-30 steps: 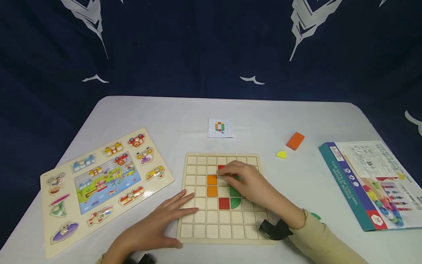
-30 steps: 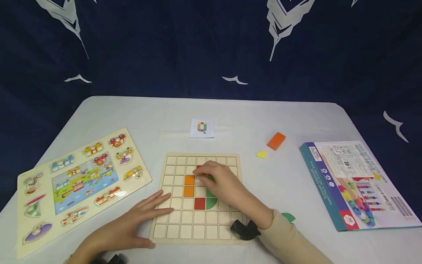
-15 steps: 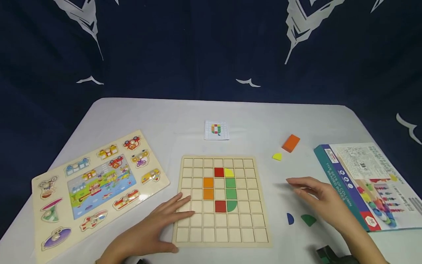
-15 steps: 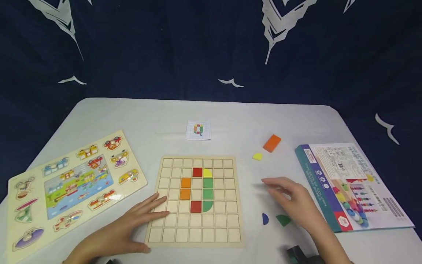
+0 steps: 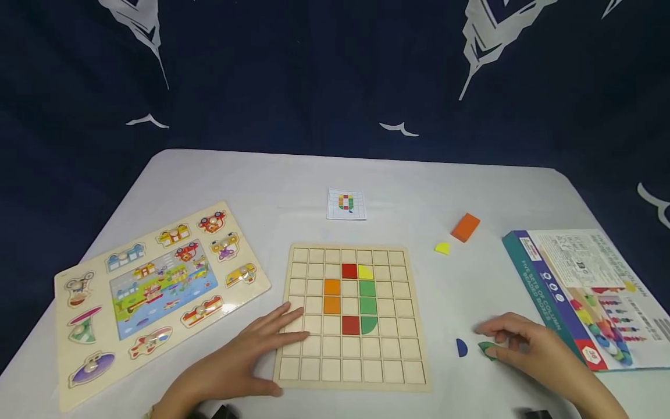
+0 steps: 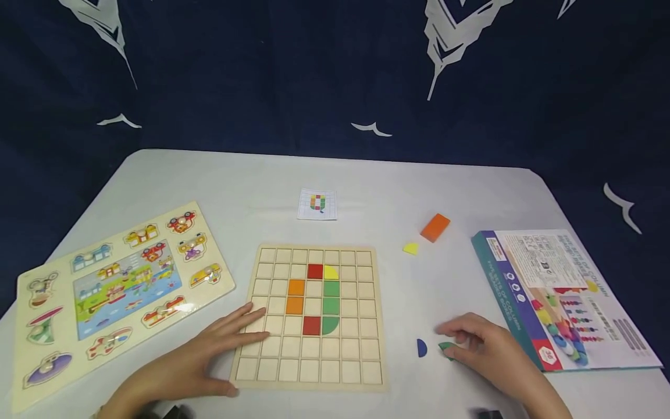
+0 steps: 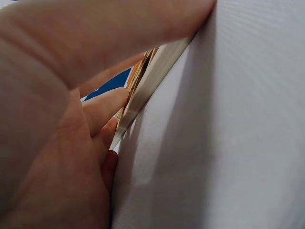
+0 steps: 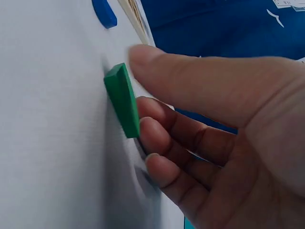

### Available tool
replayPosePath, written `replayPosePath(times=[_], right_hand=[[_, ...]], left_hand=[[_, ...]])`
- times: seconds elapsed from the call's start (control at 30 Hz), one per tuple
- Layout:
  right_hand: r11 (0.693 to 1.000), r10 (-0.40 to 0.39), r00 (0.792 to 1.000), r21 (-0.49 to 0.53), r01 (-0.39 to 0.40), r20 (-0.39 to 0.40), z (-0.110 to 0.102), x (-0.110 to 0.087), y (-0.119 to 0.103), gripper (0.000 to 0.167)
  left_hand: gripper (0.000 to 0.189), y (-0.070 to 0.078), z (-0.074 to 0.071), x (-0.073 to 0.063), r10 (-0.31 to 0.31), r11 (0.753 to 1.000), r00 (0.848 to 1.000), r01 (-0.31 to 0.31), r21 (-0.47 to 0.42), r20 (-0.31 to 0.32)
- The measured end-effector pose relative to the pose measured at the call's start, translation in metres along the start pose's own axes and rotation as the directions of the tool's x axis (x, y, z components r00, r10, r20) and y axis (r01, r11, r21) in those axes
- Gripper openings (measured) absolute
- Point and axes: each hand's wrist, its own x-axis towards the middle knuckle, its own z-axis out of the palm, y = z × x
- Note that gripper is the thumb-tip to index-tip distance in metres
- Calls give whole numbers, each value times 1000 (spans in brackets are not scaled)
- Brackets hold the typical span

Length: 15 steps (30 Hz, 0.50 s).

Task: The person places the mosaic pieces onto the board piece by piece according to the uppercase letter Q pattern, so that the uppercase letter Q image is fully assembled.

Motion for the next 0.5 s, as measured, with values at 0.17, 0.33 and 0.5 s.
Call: replayPosePath(times=[0.17,0.33,0.5], right_hand=[[999,-35,999,-22,35,-1,3,-5,4,39],[1000,1,1000,-21,-1,31,0,-8,7,38],[999,0,999,-38,1,36,0,-7,8,40]], left_hand=[[86,0,1,1,-9,1000,1000,9,-2,8],[86,-1,2,3,-7,1000,1000,7,-6,13],[86,-2,2,0,15,1000,1000,-15,16,-3]])
